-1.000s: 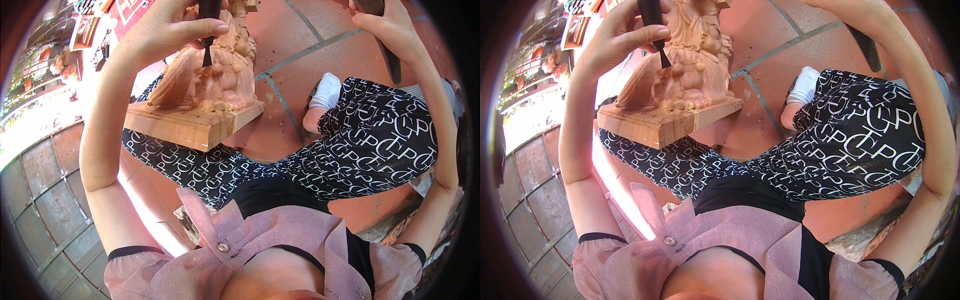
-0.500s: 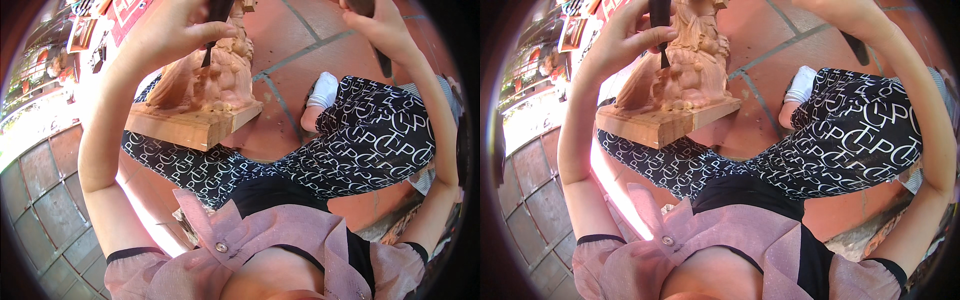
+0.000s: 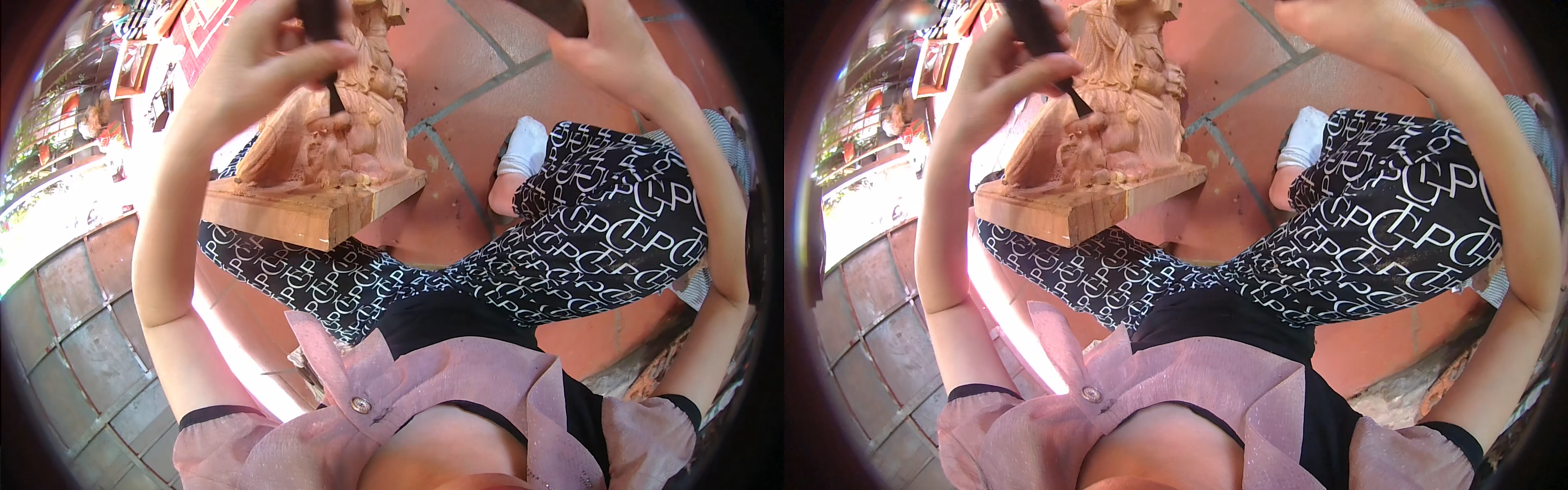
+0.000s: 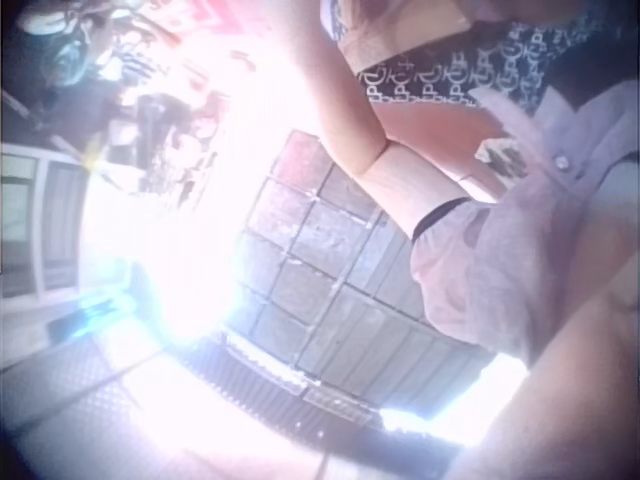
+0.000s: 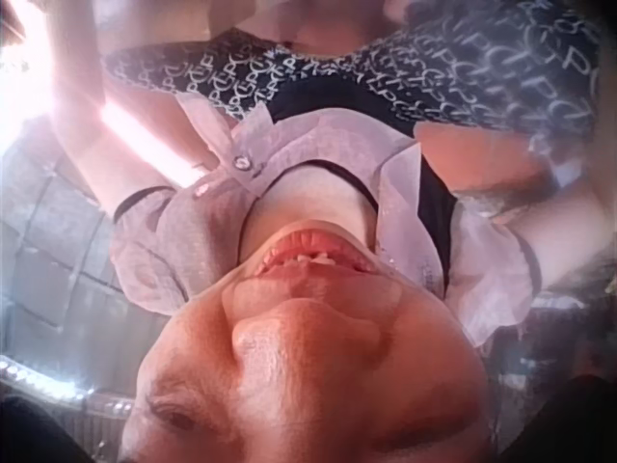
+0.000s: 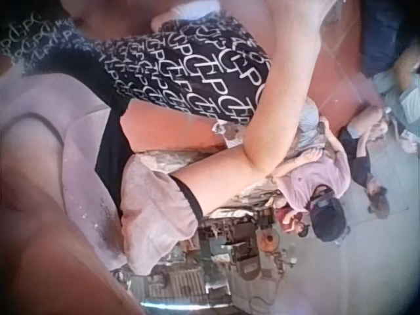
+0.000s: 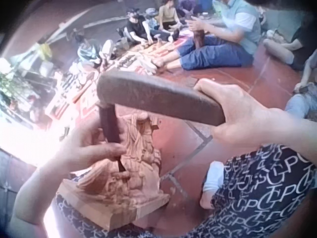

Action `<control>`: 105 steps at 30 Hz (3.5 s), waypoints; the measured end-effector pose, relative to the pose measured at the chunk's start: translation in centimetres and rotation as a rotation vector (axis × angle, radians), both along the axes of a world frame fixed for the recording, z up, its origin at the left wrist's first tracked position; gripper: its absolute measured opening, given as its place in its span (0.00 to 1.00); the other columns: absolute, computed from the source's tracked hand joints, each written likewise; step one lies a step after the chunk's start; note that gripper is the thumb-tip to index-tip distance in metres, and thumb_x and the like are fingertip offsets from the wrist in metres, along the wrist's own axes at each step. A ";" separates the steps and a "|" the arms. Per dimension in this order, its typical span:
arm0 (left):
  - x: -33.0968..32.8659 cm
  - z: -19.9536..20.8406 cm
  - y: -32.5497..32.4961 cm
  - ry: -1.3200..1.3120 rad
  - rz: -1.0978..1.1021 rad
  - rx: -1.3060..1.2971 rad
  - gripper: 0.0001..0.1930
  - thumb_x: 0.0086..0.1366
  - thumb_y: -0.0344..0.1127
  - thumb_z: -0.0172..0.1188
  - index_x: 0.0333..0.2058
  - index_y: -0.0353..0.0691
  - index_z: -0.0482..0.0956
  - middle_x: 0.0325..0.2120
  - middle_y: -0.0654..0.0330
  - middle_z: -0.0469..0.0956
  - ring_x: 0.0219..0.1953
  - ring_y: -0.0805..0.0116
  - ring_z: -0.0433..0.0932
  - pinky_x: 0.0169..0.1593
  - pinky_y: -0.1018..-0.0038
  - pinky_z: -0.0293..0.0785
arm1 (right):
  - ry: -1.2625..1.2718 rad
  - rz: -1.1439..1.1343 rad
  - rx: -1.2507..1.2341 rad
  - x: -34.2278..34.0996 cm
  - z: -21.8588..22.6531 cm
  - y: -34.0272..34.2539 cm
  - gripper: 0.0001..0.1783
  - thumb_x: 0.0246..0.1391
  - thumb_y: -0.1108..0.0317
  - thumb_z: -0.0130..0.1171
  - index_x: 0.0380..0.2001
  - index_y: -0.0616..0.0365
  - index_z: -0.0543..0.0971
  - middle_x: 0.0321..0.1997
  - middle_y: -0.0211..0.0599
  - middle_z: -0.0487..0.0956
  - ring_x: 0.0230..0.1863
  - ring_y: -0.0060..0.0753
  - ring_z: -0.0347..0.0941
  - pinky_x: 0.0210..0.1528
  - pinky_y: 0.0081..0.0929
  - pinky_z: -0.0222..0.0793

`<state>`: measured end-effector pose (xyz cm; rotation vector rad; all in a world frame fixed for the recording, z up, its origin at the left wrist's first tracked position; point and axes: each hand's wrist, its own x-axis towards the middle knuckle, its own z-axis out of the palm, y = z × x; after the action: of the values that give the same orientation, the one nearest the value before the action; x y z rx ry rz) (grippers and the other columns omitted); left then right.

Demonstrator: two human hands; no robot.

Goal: The person sits on the floor and carves a wooden figurine using a chisel and mallet. They repeatedly strike the chisel to shape the wood, occasionally pausing to adjust the tool or inspect the work.

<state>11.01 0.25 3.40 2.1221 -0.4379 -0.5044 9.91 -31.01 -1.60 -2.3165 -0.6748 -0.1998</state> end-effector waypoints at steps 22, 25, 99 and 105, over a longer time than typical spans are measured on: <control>0.9 -0.6 0.7 -0.055 -0.075 0.167 0.21 0.59 0.32 0.69 0.48 0.35 0.71 0.38 0.63 0.72 0.41 0.75 0.74 0.46 0.74 0.75 | 0.050 -0.083 0.132 0.4 -0.7 -0.4 0.26 0.37 0.79 0.60 0.45 0.63 0.71 0.39 0.46 0.76 0.43 0.38 0.75 0.46 0.32 0.69; 0.7 0.1 -0.1 0.020 -0.051 0.213 0.21 0.60 0.32 0.69 0.49 0.35 0.71 0.40 0.63 0.72 0.43 0.75 0.74 0.49 0.73 0.73 | 0.002 -0.098 0.074 -0.6 0.2 0.1 0.26 0.37 0.79 0.60 0.45 0.63 0.71 0.39 0.46 0.76 0.44 0.38 0.75 0.46 0.32 0.69; -5.5 -2.2 6.0 -0.192 0.248 -0.368 0.16 0.64 0.20 0.58 0.49 0.30 0.68 0.42 0.53 0.77 0.47 0.60 0.81 0.51 0.68 0.80 | -0.077 0.183 0.030 0.0 0.4 2.3 0.20 0.39 0.80 0.58 0.41 0.63 0.71 0.33 0.49 0.76 0.38 0.52 0.76 0.37 0.37 0.69; -4.5 -2.3 5.7 -0.221 0.111 -0.274 0.15 0.64 0.22 0.58 0.49 0.31 0.68 0.42 0.51 0.76 0.47 0.55 0.81 0.50 0.64 0.80 | -0.144 0.201 0.062 0.3 0.7 2.6 0.21 0.39 0.81 0.58 0.41 0.63 0.71 0.33 0.50 0.76 0.37 0.53 0.76 0.37 0.36 0.69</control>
<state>6.48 5.90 1.08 1.9293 -0.4806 -0.1361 10.25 -28.39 -0.90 -2.1725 -0.9551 -0.2925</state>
